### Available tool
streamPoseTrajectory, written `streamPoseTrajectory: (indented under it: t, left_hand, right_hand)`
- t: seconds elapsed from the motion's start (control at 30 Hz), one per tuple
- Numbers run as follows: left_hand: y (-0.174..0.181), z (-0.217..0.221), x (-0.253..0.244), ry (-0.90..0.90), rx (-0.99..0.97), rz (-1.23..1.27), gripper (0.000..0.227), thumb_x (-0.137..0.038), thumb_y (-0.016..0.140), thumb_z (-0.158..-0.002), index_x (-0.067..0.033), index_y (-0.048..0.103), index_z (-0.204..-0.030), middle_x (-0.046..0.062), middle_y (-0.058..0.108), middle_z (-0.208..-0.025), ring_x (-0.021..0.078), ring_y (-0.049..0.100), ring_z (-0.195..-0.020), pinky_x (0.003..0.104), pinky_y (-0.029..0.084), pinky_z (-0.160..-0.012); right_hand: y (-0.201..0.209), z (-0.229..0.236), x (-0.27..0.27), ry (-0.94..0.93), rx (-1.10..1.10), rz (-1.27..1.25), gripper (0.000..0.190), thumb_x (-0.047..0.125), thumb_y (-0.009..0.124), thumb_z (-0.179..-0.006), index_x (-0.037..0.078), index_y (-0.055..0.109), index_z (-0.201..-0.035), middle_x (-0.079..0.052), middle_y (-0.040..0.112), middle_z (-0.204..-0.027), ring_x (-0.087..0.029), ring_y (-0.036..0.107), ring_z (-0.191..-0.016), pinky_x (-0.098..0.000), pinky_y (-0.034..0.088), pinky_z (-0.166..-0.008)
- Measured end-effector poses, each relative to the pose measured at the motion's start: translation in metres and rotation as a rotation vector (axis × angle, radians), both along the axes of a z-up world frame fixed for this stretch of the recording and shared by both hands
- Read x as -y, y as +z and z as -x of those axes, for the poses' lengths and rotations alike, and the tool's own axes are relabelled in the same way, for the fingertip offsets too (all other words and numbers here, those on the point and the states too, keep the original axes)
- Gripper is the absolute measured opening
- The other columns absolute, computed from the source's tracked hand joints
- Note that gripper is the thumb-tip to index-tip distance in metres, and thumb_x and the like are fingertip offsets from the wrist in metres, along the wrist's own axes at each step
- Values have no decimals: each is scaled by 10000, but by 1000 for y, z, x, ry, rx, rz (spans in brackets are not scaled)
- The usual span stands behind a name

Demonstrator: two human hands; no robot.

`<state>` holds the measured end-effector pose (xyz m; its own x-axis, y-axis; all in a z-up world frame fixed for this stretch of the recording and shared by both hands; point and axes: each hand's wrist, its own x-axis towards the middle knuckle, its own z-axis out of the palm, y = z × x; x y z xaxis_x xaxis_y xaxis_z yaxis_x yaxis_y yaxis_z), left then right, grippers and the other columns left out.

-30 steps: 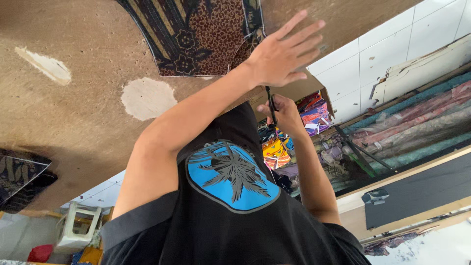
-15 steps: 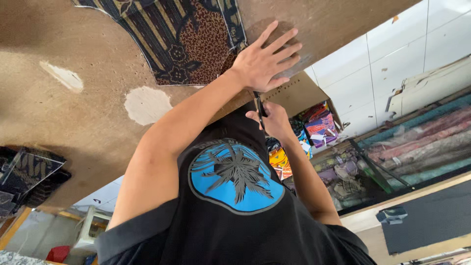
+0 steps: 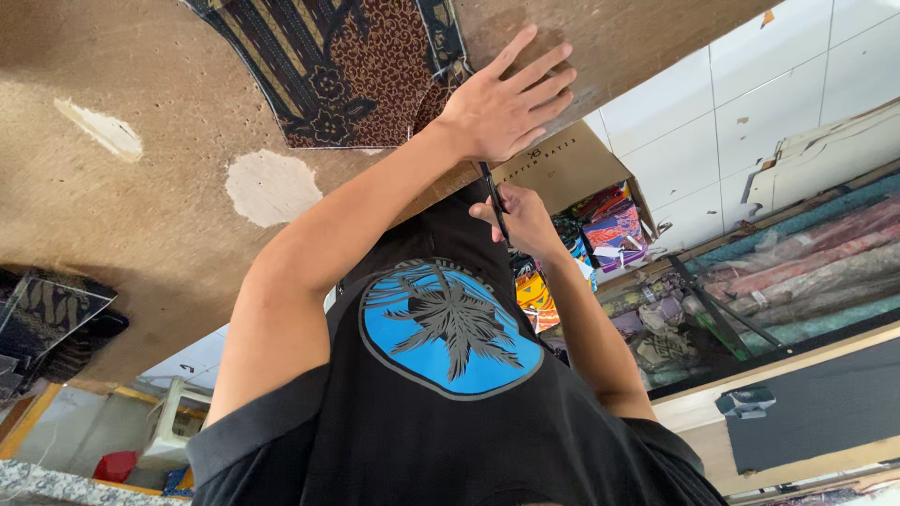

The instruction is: The person aligns a patterned fabric on a wooden table and uses a handheld electric cutting machine to cut along marked lines. They then use scissors to trim the edges and fold the cut fabric piece.

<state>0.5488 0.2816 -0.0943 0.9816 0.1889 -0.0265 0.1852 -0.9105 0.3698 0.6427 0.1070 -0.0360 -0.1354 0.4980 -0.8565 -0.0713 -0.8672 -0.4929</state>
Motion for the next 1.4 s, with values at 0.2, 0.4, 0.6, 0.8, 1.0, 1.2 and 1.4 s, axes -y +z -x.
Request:
streamPoseTrajectory:
  t: [0.2,0.4,0.6,0.8,1.0,1.2,1.4]
  left_hand:
    - [0,0,-2,22,6,116,559,-494,535,-1042,-176,578,-1500,48,438,-1618,280,188,-1577,567,26,-1290]
    - [1,5,-5,9,7,197,544,-414,566,-1008,-166,610,-1490,73,455,-1606,306,216,-1571,575,38,-1285]
    - [21,-4,0,10,-62,134,476,-395,557,-1013,-132,631,-1403,84,480,-1551,275,255,-1538,550,72,-1271]
    - [68,98,30,229,-89,137,550,-369,574,-1081,-110,520,-1563,89,420,-1645,264,257,-1579,500,112,-1311]
    - [69,139,31,265,-135,225,690,-432,568,-1039,-37,427,-1587,193,345,-1669,320,232,-1559,492,120,-1270]
    - [70,162,39,248,84,334,497,-321,595,-1059,-83,534,-1491,134,497,-1545,311,420,-1456,498,289,-1216]
    - [98,230,40,585,12,1083,309,-252,509,-1104,-27,672,-1238,130,714,-1180,291,706,-1092,394,564,-945]
  right_hand:
    - [7,5,-4,-30,28,40,400,326,843,-855,57,565,-751,18,539,-554,-62,532,-464,-235,391,-436]
    - [19,-1,-12,48,71,-5,451,378,828,-867,61,581,-661,-1,566,-528,-70,547,-450,-254,403,-420]
    - [33,-12,-13,106,63,34,449,383,782,-881,60,604,-624,-27,596,-493,-92,568,-424,-260,435,-414]
    - [29,-18,58,102,123,-57,414,364,766,-911,56,620,-676,-31,594,-536,-101,570,-485,-271,424,-454]
    - [38,14,102,-232,160,-16,326,317,730,-940,51,607,-797,-34,600,-554,-110,587,-490,-262,437,-469]
    - [53,94,87,-365,101,-73,281,276,709,-968,52,615,-827,-33,628,-619,-103,591,-550,-255,437,-509]
    - [58,181,25,-517,-27,17,321,340,662,-979,53,600,-848,-27,619,-623,-130,659,-561,-267,497,-522]
